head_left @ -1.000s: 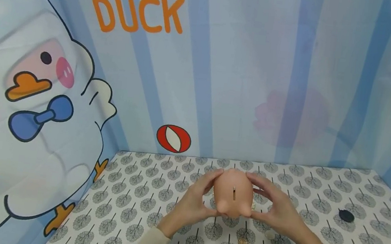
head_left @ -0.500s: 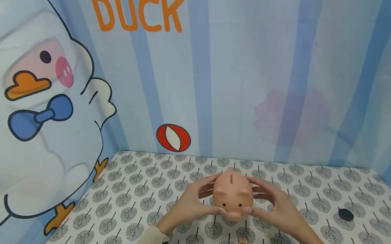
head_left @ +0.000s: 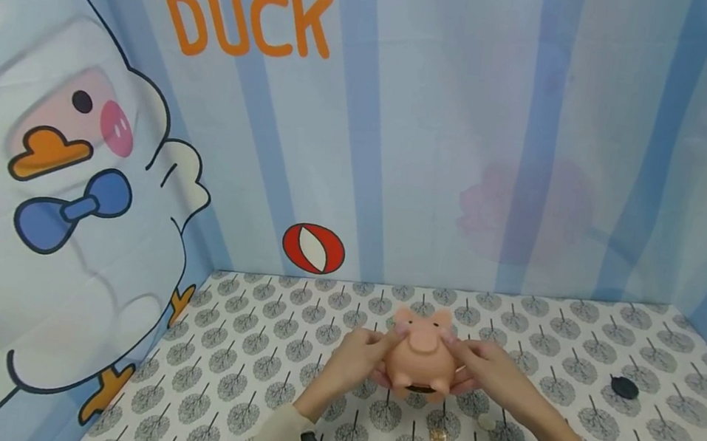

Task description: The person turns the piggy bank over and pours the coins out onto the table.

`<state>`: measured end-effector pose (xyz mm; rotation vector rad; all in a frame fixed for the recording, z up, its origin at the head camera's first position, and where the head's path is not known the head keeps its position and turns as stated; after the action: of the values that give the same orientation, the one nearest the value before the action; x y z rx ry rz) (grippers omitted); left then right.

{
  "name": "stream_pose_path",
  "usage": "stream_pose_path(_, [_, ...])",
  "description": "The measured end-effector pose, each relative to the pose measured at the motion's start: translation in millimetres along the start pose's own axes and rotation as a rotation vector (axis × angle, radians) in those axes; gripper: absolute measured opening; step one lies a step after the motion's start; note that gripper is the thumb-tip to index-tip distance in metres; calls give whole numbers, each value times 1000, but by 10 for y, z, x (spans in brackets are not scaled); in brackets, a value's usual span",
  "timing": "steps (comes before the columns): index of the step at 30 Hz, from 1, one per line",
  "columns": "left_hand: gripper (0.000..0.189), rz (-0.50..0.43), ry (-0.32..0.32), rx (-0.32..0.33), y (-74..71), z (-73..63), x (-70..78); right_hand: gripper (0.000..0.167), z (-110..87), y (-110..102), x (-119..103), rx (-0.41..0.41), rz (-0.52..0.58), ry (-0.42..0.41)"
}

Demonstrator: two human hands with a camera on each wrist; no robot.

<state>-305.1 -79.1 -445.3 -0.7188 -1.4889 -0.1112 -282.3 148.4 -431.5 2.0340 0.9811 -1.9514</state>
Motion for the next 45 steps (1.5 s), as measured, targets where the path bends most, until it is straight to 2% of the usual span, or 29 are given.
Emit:
stream_pose_path(8, [72,-5,20,-49,-7,-16,22,66,-11,-13,26,14,-27,2])
stream_pose_path(13, [72,35,68,-82,-18,-25,22,64,-19,-32,36,-10,-37,-56])
stream_pose_path(17, [67,93,123,-64,-50,-54,32,66,-58,-65,25,19,-100,-111])
stream_pose_path(19, [67,87,152,-57,-65,-70,36,68,-87,-79,12,30,-117,-147])
stream_pose_path(24, [86,5,182,-80,-76,-101,43,77,-143,-91,-3,15,-75,-237])
stream_pose_path(26, [95,6,208,-84,-71,-117,58,80,-155,-91,-3,19,-83,-280])
stream_pose_path(28, [102,70,275,-72,-66,-136,89,86,-162,-93,-4,37,-133,-339])
stream_pose_path(29, [106,142,321,-58,-62,-149,106,89,-162,-93,-2,53,-164,-364])
stream_pose_path(32, [111,449,490,30,-47,-199,157,94,-158,-95,19,111,-257,-408])
stream_pose_path(34, [111,606,552,94,-34,-226,155,93,-151,-90,37,140,-306,-420])
stream_pose_path(35, [111,642,562,108,-26,-234,141,92,-151,-84,47,147,-320,-424])
stream_pose_path(37, [110,640,556,104,-16,-234,107,89,-151,-74,62,157,-344,-431])
stream_pose_path(41, [109,556,515,70,-12,-217,71,88,-157,-87,69,166,-366,-427])
stream_pose_path(45, [110,488,532,55,-19,-198,88,88,-160,-108,49,165,-380,-422])
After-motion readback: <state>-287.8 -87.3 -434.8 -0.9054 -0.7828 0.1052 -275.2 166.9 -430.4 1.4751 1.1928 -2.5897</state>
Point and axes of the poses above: each hand's wrist, its own z-axis towards the middle knuckle, its own y-axis out of the palm, x = y × z, the point moved 4 cm from there along z, towards the middle knuckle, and after that the axes turned 11 degrees about -x, right-handed, at the moved point
